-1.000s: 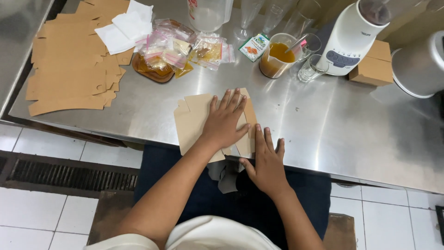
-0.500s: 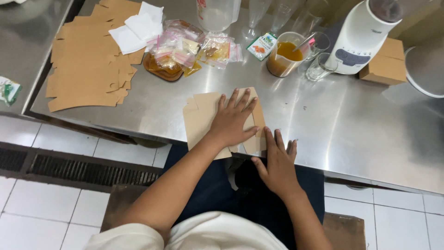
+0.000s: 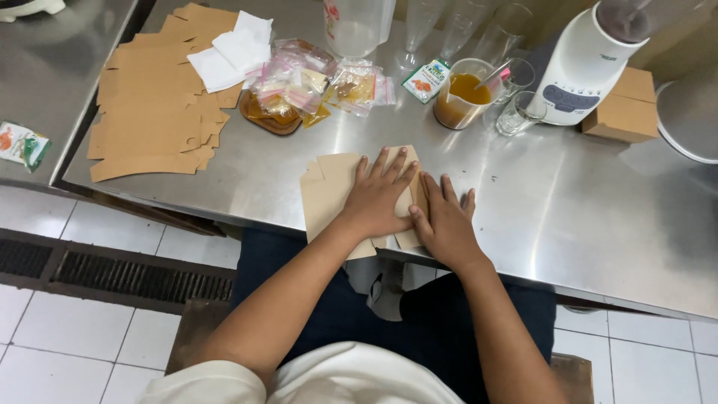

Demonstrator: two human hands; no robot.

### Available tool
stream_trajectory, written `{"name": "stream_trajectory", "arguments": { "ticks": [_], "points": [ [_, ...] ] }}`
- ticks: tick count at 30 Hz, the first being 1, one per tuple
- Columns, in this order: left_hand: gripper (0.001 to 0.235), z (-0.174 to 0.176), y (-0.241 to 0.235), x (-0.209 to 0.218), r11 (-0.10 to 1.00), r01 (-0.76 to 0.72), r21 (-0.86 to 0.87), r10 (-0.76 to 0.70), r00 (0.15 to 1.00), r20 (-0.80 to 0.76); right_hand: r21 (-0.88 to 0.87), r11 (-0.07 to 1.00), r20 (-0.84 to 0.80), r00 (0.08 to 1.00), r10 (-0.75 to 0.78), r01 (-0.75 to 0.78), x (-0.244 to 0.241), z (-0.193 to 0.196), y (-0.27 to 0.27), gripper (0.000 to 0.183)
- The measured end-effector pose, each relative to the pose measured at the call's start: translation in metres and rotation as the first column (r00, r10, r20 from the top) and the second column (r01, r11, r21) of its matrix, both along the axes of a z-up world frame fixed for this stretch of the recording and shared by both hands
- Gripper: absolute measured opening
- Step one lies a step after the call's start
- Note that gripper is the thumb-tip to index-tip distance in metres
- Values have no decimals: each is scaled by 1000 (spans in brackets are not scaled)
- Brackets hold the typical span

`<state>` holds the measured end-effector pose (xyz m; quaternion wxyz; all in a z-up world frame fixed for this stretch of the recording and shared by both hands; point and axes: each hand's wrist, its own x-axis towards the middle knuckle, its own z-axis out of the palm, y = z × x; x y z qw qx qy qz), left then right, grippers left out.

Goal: The person folds and assembles flat cardboard pieces into small rectangular boxes on a stainless steel countertop. They align the pieces, fold along pre-cut lines, and tuck flaps to form the box shape.

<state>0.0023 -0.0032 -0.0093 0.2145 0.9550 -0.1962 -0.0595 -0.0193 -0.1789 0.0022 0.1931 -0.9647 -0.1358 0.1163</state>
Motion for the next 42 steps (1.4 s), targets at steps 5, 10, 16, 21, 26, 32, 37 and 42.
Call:
{"name": "stream_trajectory", "arguments": {
  "ticks": [5, 10, 16, 21, 26, 32, 37, 42],
  "points": [
    [94, -1, -1, 0, 1000, -9, -4, 9, 1000, 16, -6, 1000, 37, 999, 18, -18, 19, -4, 7, 74],
    [97, 3, 1, 1, 1000, -1, 2, 0, 999, 43, 26, 999, 85, 996, 22, -25, 27, -7, 13, 71],
    [100, 8, -2, 0, 1000, -6, -15, 6, 1000, -8, 93, 996, 60, 998, -13, 7, 22, -1, 13, 69],
    [99, 5, 0, 1, 999, -19, -36, 17, 998, -67, -7, 1000, 53, 998, 12, -12, -1, 1, 9, 71],
    [107, 2, 0, 3, 999, -12, -40, 8, 995, -99, -34, 999, 24, 1000, 12, -11, -22, -3, 1, 75],
    [108, 10, 0, 1, 999, -7, -39, 3, 994, -109, -59, 998, 12, 1000, 13, -13, -45, -8, -8, 76],
    [107, 19, 1, 0, 1000, -6, -29, 2, 992, -122, -96, 995, 21, 1000, 14, -12, -57, -10, -13, 78],
    [107, 12, 1, 1, 999, -9, -49, 4, 994, -110, -121, 993, 16, 1000, 4, -2, -70, -7, -14, 79]
  ]
}}
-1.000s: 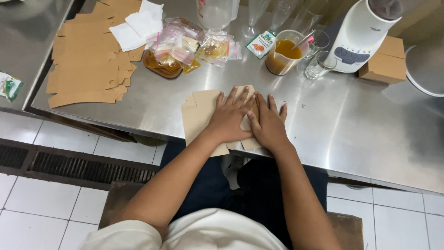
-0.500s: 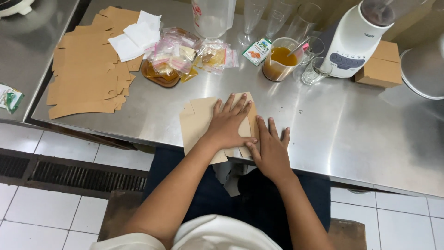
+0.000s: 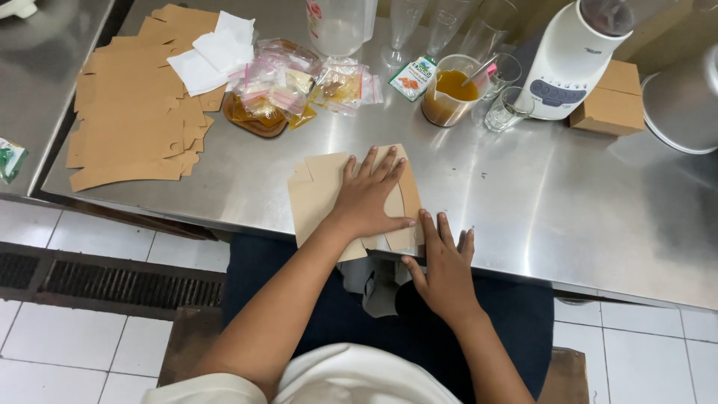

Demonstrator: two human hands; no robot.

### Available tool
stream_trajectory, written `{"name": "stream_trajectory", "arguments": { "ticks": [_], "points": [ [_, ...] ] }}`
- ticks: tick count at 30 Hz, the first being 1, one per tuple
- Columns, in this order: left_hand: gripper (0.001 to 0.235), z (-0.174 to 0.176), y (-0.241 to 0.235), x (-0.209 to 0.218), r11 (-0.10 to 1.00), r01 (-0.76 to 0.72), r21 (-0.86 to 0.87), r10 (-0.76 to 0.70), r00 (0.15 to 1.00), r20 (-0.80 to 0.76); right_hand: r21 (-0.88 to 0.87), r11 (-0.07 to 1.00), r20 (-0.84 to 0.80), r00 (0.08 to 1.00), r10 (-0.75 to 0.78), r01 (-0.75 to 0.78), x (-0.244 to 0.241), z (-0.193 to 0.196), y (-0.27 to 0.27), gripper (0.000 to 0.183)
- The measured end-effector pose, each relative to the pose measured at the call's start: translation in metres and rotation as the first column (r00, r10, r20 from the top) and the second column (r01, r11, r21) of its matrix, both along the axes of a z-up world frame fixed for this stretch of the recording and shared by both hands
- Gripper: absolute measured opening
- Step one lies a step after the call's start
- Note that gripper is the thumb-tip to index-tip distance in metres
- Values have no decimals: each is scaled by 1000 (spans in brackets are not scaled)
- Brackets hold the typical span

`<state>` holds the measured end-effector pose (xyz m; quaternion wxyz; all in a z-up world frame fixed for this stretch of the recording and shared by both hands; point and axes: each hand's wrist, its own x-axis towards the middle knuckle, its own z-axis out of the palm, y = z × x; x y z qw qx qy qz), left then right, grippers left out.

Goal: The person folds and assembles flat cardboard pieces into small rectangular boxes on a stainless steel countertop. They align the pieces, fold along pre-cut lines, and tuck flaps to form the box shape.

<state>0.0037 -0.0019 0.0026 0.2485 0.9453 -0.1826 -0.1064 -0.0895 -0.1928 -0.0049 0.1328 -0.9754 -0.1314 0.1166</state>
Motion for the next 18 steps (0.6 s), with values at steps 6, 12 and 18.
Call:
{"name": "stream_trajectory", "arguments": {
  "ticks": [6, 12, 18],
  "points": [
    [107, -1, 0, -1, 1000, 4, 4, -4, 1000, 12, -143, 990, -24, 1000, 0, -3, -11, -1, -4, 80],
    [106, -3, 1, 0, 1000, 22, 6, -23, 999, 37, -173, 985, 10, 1000, 8, -6, 0, 3, -1, 78],
    [106, -6, 1, 0, 1000, 25, 11, -26, 998, 54, -133, 991, 35, 999, 1, 4, 22, 3, 7, 76]
  ]
}}
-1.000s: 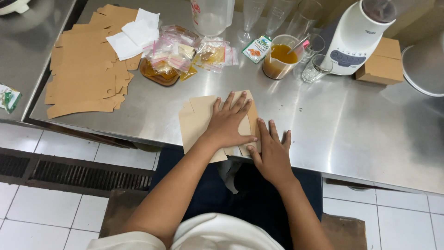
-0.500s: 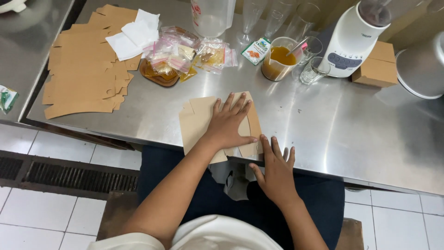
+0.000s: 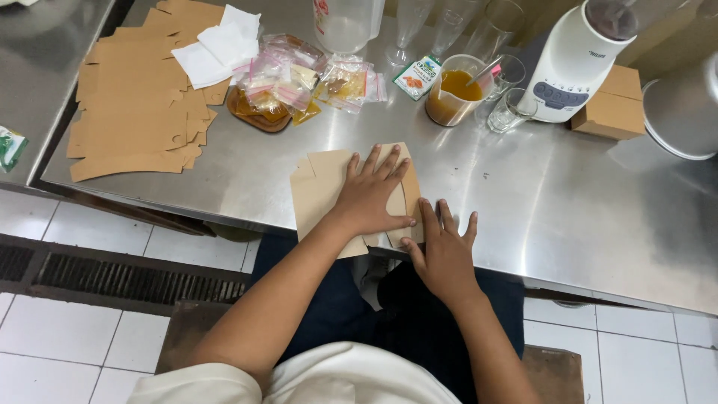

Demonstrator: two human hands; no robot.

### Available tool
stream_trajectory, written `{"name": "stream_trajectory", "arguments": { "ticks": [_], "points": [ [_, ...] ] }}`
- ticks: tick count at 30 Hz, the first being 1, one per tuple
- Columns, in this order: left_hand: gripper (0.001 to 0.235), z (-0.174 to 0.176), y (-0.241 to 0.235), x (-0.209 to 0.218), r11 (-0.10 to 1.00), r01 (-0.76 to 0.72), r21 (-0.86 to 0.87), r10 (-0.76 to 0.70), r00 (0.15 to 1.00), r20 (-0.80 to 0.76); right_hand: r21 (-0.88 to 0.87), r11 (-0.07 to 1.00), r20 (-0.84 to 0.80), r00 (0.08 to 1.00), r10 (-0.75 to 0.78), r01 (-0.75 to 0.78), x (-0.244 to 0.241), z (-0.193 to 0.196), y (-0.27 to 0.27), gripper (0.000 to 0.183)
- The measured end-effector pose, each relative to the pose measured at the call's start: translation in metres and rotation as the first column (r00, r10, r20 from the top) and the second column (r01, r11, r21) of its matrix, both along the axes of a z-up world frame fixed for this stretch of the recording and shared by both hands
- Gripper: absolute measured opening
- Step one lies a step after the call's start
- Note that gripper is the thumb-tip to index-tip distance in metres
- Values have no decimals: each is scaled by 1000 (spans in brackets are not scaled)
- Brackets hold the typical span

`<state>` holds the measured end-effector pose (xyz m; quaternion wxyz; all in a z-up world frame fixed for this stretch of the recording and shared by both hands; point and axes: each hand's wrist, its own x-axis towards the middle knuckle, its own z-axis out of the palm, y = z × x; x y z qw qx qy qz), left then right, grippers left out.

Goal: The person folds and assembles flat cardboard pieces into small rectangular boxes on a stainless steel countertop. They align the pieces, fold along pre-cut lines, and tuck flaps to form the box shape.

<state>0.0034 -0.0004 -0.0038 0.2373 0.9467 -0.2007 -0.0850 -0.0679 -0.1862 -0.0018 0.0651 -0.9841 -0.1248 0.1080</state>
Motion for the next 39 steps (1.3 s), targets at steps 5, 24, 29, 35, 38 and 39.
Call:
{"name": "stream_trajectory", "arguments": {
  "ticks": [5, 24, 29, 35, 38, 39],
  "points": [
    [106, -4, -1, 0, 1000, -15, 5, 15, 1000, 16, 28, 999, 31, 999, 14, -15, 18, 0, 8, 75],
    [104, 4, -2, -4, 999, -33, -2, 33, 999, 21, 180, 982, 67, 997, 38, -49, 78, -7, 21, 72],
    [102, -2, -3, -1, 999, -49, -13, 49, 999, -1, 232, 972, 31, 999, 27, -33, 62, 2, 20, 71],
    [106, -3, -2, 1, 999, -38, -17, 38, 999, -16, 216, 976, 2, 1000, 24, -24, 33, -3, 8, 73],
    [107, -1, -3, 2, 1000, -28, -14, 28, 999, -19, 209, 978, -17, 1000, 19, -15, 19, -3, 2, 75],
    [108, -1, -3, 1, 999, -37, -27, 37, 999, -26, 210, 978, -22, 1000, 22, -17, 14, -1, 1, 76]
  ]
}}
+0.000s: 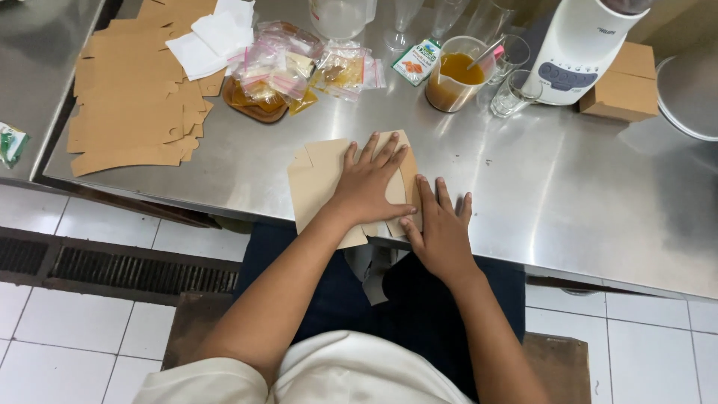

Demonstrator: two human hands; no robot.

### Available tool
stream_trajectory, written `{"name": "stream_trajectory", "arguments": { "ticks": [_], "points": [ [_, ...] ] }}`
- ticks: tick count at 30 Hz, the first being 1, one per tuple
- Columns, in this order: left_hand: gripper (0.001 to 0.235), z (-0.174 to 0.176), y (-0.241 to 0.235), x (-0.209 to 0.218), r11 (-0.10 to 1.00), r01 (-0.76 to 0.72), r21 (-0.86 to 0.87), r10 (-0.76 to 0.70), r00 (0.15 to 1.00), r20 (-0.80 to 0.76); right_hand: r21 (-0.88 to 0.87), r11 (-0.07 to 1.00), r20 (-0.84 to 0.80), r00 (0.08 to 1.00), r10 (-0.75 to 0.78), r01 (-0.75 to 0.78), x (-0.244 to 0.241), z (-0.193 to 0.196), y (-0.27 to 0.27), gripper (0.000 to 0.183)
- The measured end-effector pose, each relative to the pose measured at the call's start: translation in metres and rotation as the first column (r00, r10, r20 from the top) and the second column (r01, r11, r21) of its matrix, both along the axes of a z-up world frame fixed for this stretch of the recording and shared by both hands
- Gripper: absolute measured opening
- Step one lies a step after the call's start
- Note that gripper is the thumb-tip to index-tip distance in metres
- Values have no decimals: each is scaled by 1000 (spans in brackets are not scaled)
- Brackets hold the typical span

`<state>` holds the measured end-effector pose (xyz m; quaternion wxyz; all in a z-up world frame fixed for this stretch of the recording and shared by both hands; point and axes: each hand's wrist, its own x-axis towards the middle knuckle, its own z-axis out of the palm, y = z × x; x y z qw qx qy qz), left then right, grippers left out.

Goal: The person folds and assembles flat cardboard pieces into small rectangular boxes on a stainless steel countertop. They align the pieces, fold along pre-cut lines, and tuck flaps to form the box shape.

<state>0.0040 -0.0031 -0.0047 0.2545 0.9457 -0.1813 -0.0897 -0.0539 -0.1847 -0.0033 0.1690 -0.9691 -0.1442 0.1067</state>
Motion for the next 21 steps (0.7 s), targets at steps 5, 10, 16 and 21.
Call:
{"name": "stream_trajectory", "arguments": {
  "ticks": [5, 10, 16, 21],
  "points": [
    [109, -3, 0, 1, 1000, -6, -5, 6, 1000, 10, 14, 1000, 17, 1000, -1, 0, -13, -2, -5, 76],
    [108, 2, 1, -1, 1000, -5, -29, 5, 1000, 1, 3, 1000, 39, 999, -6, 6, -27, -8, -10, 77],
    [107, 2, 2, -4, 1000, 2, -23, -1, 1000, 29, 16, 1000, 100, 995, -7, 6, -41, -25, -17, 78],
    [85, -4, 6, -5, 987, -37, -154, 47, 997, 62, -73, 997, 367, 928, 57, -32, -51, -67, -22, 73]
  ]
}}
